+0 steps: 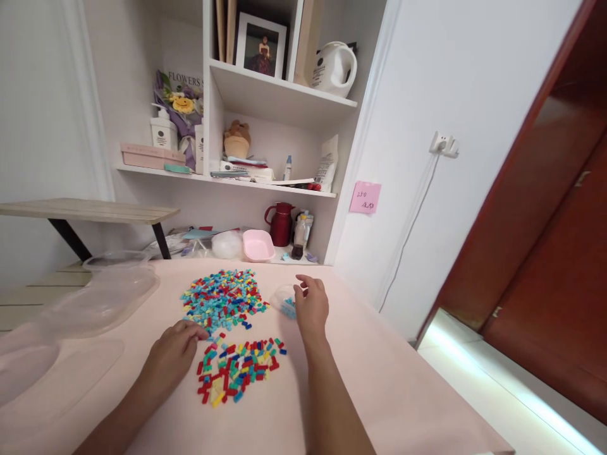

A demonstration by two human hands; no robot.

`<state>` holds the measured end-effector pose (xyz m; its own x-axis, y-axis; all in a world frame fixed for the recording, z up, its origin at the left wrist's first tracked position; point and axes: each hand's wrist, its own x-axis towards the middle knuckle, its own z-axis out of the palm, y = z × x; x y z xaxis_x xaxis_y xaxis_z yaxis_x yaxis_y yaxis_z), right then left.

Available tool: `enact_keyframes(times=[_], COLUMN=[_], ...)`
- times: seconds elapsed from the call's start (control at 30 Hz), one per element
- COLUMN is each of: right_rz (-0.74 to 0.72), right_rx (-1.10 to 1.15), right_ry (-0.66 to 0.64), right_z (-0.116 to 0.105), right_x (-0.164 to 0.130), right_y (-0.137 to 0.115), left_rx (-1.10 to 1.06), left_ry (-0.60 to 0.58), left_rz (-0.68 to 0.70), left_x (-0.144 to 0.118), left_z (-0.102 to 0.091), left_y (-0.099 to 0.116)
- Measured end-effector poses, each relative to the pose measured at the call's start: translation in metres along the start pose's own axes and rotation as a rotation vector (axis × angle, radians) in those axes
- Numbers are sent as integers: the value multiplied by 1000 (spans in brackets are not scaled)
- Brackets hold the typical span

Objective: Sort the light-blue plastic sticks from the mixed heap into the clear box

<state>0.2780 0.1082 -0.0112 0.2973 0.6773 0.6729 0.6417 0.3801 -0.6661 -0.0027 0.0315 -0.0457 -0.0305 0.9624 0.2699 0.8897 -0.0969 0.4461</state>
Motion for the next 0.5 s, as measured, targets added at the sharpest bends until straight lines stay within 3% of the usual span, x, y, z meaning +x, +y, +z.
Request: enact_keyframes(times=[0.1, 0.2, 0.4, 0.5], right_rz=[2, -27, -282, -370], right_rx=[23, 99, 183, 171], right_ry=[39, -59, -720, -908], right_z=[0, 8, 28, 31], right_x=[0, -7, -37, -48], right_y=[0, -9, -42, -53], left_rx=[-3, -5, -8, 7], left_ry=[4, 16, 35, 41], left_rz=[-3, -4, -2, 0], left_x=[-1, -2, -4, -5], left_z=[0, -2, -4, -4], left_y=[1, 4, 8, 8])
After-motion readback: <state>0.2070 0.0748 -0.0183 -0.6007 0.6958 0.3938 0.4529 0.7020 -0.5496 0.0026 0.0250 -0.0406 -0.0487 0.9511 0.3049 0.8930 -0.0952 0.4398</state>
